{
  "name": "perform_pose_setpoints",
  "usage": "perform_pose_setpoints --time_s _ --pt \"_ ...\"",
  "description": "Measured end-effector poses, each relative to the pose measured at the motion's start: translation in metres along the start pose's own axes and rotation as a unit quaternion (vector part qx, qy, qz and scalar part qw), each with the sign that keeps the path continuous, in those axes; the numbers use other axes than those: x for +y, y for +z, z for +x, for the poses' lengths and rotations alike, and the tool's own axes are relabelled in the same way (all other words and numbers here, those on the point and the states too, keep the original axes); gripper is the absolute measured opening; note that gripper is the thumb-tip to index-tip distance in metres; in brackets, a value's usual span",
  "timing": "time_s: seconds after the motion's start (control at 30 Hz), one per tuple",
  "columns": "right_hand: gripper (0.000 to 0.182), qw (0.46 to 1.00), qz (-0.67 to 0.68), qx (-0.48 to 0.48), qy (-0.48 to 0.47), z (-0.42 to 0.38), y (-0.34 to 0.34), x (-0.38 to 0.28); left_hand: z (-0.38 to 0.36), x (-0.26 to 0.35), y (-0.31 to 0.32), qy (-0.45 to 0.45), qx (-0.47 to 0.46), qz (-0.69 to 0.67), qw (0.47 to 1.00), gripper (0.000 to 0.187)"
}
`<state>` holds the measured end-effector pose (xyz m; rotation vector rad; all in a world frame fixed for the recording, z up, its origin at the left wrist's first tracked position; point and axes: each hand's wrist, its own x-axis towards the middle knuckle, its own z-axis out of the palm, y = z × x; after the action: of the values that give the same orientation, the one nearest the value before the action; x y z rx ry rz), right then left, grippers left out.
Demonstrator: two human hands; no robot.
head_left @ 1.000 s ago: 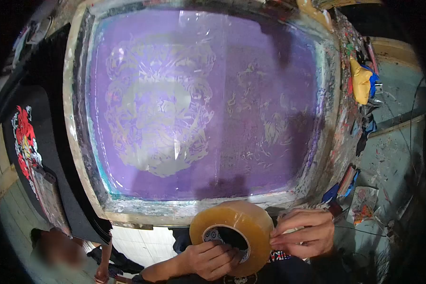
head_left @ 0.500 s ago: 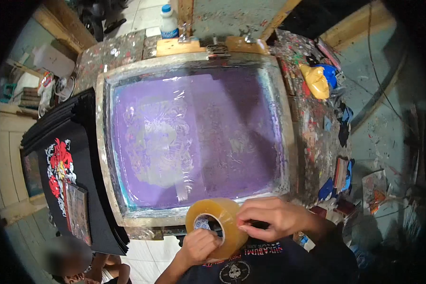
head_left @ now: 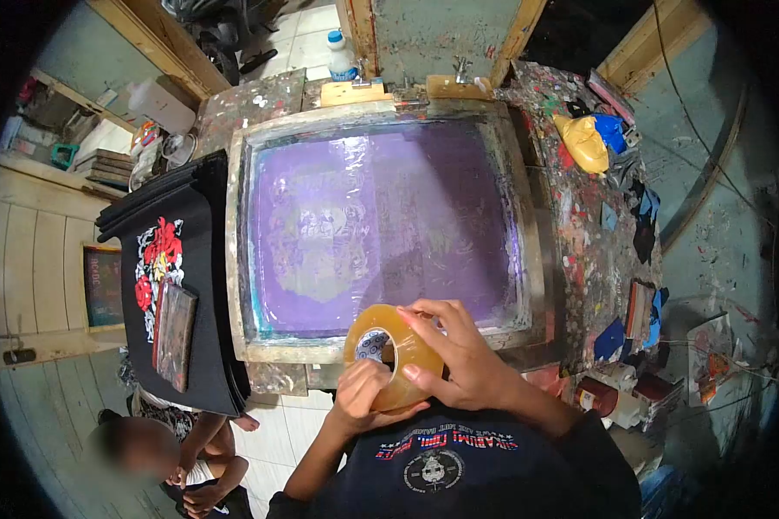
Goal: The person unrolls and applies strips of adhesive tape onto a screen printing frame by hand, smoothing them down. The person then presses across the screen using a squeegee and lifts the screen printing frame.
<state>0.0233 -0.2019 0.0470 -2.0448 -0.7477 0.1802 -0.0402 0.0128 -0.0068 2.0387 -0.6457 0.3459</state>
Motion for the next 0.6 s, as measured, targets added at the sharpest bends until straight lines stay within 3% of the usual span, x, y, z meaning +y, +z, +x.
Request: perform_pose_setpoints --time_s 0.07,0.27,0.37,0.6 --pt "0.07 0.999 0.001 0.03 0.029 -0.002 0.009 -0.005 -0.008 -0.002 0.004 0.013 0.012 0.013 1.0 0.057" --pt "0.061 0.987 -0.054 0.145 -0.039 -0.004 0.035 -0.003 -0.013 0.002 0.005 0.0 0.042 -0.044 0.998 0.053" --pt "0.055 0.981 -0.069 0.175 -0.051 -0.007 0.039 -0.004 -0.013 0.007 -0.003 -0.022 -0.023 -0.013 0.999 0.05" --pt "0.045 0.964 -0.069 0.243 -0.08 -0.011 0.048 -0.005 -0.02 0.002 0.004 0.022 0.001 -0.01 1.0 0.049"
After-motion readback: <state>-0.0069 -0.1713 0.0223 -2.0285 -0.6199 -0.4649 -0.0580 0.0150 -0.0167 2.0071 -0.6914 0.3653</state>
